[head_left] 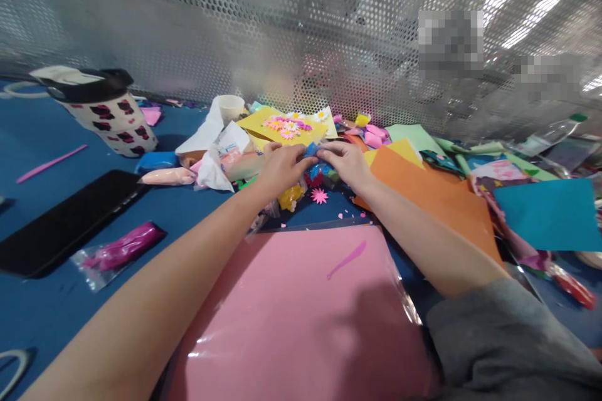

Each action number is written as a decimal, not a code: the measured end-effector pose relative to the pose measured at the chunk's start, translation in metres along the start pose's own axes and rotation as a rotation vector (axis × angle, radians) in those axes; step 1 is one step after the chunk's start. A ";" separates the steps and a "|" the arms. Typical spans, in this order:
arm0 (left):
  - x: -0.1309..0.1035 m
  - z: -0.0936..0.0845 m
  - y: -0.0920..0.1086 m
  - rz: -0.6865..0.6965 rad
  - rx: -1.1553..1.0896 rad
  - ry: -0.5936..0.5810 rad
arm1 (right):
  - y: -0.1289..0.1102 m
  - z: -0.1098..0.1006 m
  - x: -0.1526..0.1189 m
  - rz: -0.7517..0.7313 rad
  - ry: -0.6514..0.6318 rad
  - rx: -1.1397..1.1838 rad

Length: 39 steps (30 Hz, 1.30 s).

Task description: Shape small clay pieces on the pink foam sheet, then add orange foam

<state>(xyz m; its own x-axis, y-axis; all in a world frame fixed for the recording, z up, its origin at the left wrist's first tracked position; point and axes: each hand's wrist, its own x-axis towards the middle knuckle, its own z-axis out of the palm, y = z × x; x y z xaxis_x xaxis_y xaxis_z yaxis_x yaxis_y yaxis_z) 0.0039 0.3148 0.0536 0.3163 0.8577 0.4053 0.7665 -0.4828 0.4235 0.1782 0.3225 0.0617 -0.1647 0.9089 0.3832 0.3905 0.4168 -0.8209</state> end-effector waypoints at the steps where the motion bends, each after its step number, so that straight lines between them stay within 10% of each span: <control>1: 0.000 0.001 0.000 0.002 -0.016 0.006 | -0.001 -0.001 -0.001 -0.010 0.004 -0.018; 13: -0.001 0.001 -0.009 0.041 -0.088 0.053 | -0.009 -0.016 -0.023 -0.492 0.017 -0.426; 30: 0.000 -0.011 0.008 0.269 0.213 0.047 | 0.002 -0.014 -0.039 -0.261 0.049 -0.608; 39: 0.005 -0.002 0.012 0.215 -0.146 -0.134 | 0.005 -0.004 -0.043 0.072 -0.004 0.224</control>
<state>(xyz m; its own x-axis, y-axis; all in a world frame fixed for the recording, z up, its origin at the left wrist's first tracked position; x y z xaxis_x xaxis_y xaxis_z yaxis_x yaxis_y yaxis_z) 0.0132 0.3130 0.0625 0.5417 0.7438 0.3915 0.5886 -0.6682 0.4551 0.1910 0.2855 0.0425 -0.1477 0.9364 0.3184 0.1909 0.3429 -0.9198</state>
